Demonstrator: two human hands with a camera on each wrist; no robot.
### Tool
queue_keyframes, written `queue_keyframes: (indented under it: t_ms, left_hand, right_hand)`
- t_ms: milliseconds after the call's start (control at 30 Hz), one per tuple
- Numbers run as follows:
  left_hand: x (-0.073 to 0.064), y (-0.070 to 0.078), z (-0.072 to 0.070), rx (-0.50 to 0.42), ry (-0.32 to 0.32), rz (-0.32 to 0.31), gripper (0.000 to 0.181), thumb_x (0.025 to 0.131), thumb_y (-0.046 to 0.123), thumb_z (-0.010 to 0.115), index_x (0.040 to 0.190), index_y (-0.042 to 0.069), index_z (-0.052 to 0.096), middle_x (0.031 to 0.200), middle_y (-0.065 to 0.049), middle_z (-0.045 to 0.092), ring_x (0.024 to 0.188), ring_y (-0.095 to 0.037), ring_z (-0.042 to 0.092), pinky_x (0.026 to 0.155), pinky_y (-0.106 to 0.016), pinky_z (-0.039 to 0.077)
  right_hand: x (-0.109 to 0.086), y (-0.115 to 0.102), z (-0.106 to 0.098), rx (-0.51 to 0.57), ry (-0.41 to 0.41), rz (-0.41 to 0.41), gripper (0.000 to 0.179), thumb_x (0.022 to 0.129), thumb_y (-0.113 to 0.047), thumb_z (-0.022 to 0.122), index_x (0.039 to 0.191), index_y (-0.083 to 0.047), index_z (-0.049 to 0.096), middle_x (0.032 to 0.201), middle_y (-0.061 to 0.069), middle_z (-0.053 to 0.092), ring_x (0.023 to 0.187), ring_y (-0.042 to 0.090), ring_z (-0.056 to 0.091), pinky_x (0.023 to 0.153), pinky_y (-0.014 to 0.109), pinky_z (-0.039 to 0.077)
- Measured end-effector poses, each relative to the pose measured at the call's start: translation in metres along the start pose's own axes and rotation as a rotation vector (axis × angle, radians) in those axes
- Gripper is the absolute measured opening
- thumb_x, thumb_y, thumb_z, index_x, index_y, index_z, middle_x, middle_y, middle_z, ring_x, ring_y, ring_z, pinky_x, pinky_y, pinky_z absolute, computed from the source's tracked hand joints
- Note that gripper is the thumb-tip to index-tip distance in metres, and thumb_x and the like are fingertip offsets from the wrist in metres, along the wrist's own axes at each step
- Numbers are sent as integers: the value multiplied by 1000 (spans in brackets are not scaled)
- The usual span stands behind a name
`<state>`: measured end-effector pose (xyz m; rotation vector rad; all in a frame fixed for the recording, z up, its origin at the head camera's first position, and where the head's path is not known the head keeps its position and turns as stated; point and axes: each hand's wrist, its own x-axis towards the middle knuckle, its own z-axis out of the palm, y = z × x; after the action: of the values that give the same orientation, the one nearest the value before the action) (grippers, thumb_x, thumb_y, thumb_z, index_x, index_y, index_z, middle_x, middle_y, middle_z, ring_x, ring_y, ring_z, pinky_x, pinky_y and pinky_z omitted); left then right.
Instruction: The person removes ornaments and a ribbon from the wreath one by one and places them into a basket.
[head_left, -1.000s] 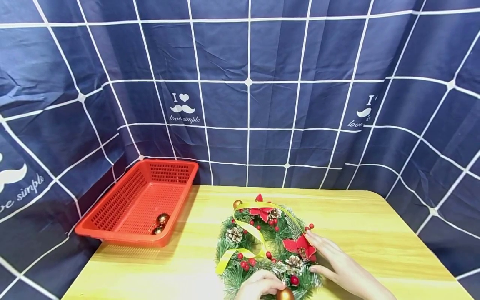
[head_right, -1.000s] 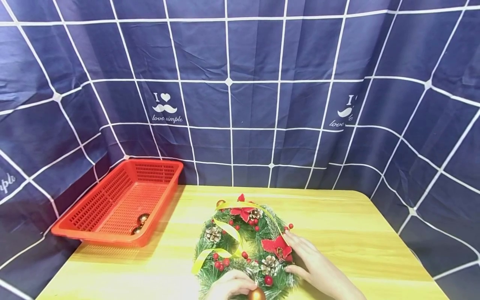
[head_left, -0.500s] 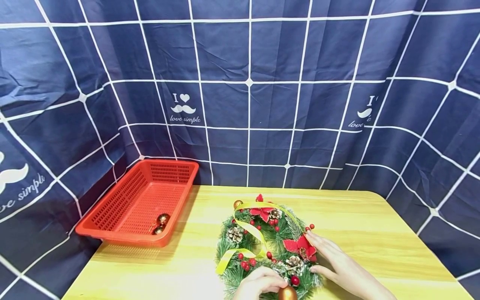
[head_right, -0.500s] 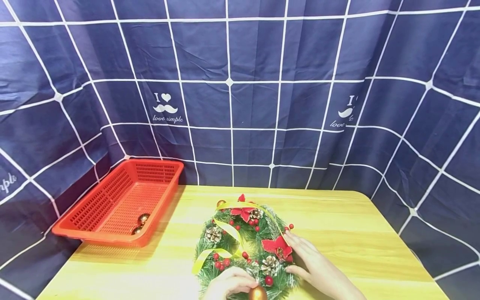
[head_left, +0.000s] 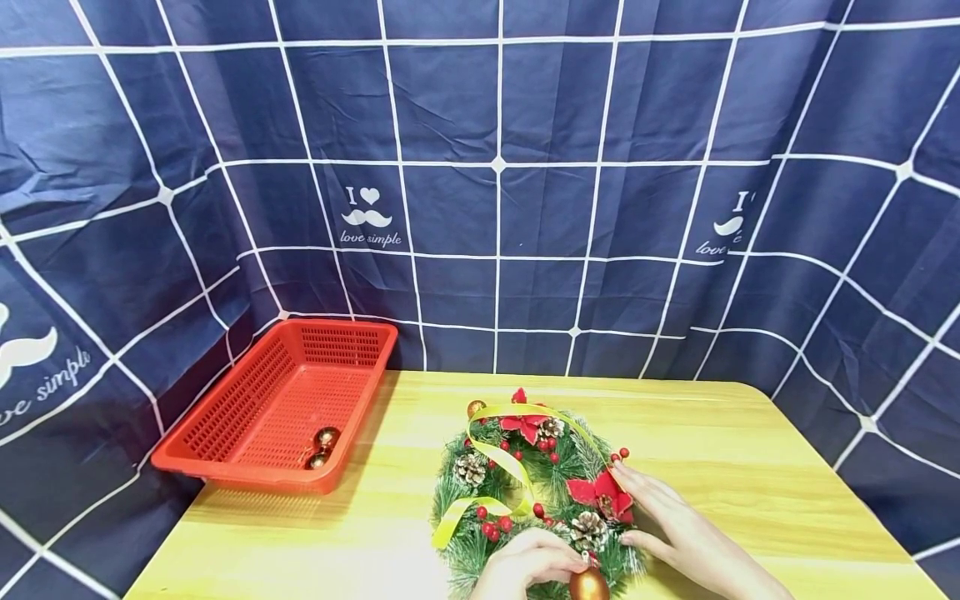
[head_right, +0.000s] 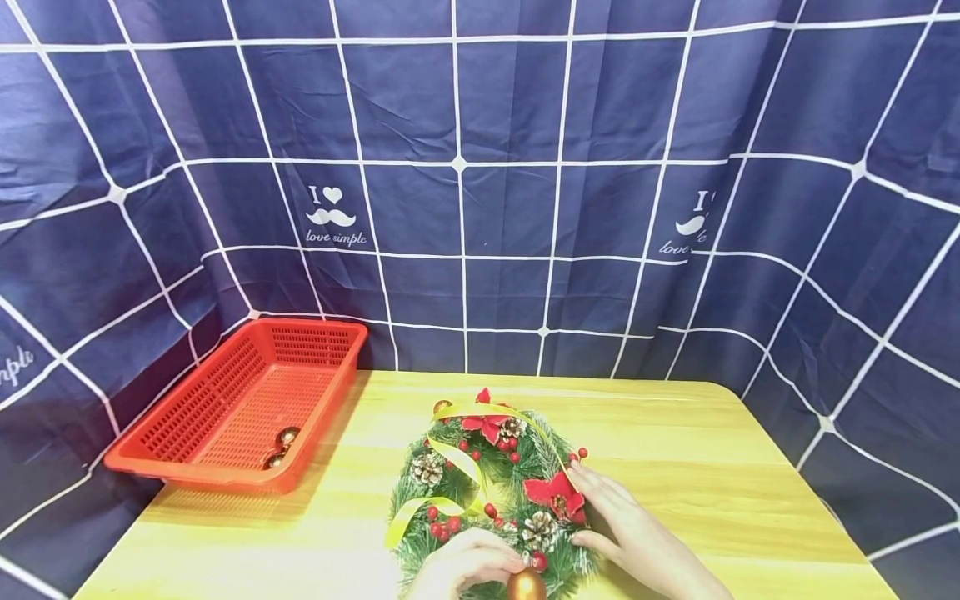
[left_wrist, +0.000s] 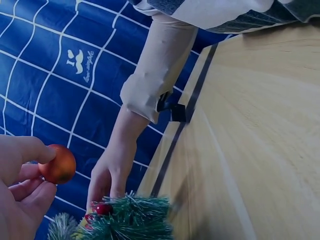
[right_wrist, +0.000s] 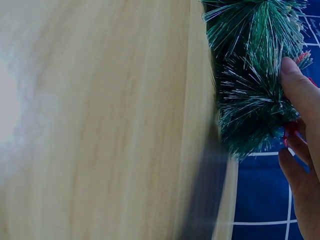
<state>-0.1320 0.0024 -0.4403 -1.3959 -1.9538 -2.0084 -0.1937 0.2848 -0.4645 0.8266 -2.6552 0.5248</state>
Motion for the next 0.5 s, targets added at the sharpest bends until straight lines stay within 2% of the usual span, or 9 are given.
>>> queue_keyframes:
  t_ms: [100,200,333,433,500]
  left_hand:
    - [1,-1,-1,24,-2,50,33,85,14,64,110,-7,58,109,-18,52,106,-13,54,83,-22,50]
    - [1,-2,-2,41,-9,61,34,85,16,63,111,-6,57,110,-16,52,106,-13,53,83,-22,50]
    - [2,0,-4,13,-26,77,36,84,13,64,113,-7,55,111,-19,50,107,-15,53,84,-23,50]
    - [3,2,-5,-20,-28,54,33,84,6,63,113,-6,55,111,-20,49,106,-16,55,84,-24,50]
    - [3,3,-6,37,-19,45,31,82,4,65,111,-3,57,110,-18,51,102,-15,56,82,-23,51]
  right_hand:
    - [0,0,0,1,0,-4,75,77,-46,66,141,-26,33,138,-5,42,122,8,37,95,-2,13]
    - [0,0,-1,-4,4,-12,75,77,-45,66,141,-25,33,138,-4,42,122,8,38,95,-2,13]
    - [0,0,-1,-1,1,-11,75,77,-45,66,141,-25,33,138,-4,42,122,9,38,95,-2,13]
    - [1,-1,-1,3,-6,2,74,77,-46,66,141,-26,33,138,-4,41,123,9,37,95,-2,12]
    - [1,-1,-1,2,-3,0,74,77,-45,66,141,-25,33,138,-4,42,123,9,37,95,-2,12]
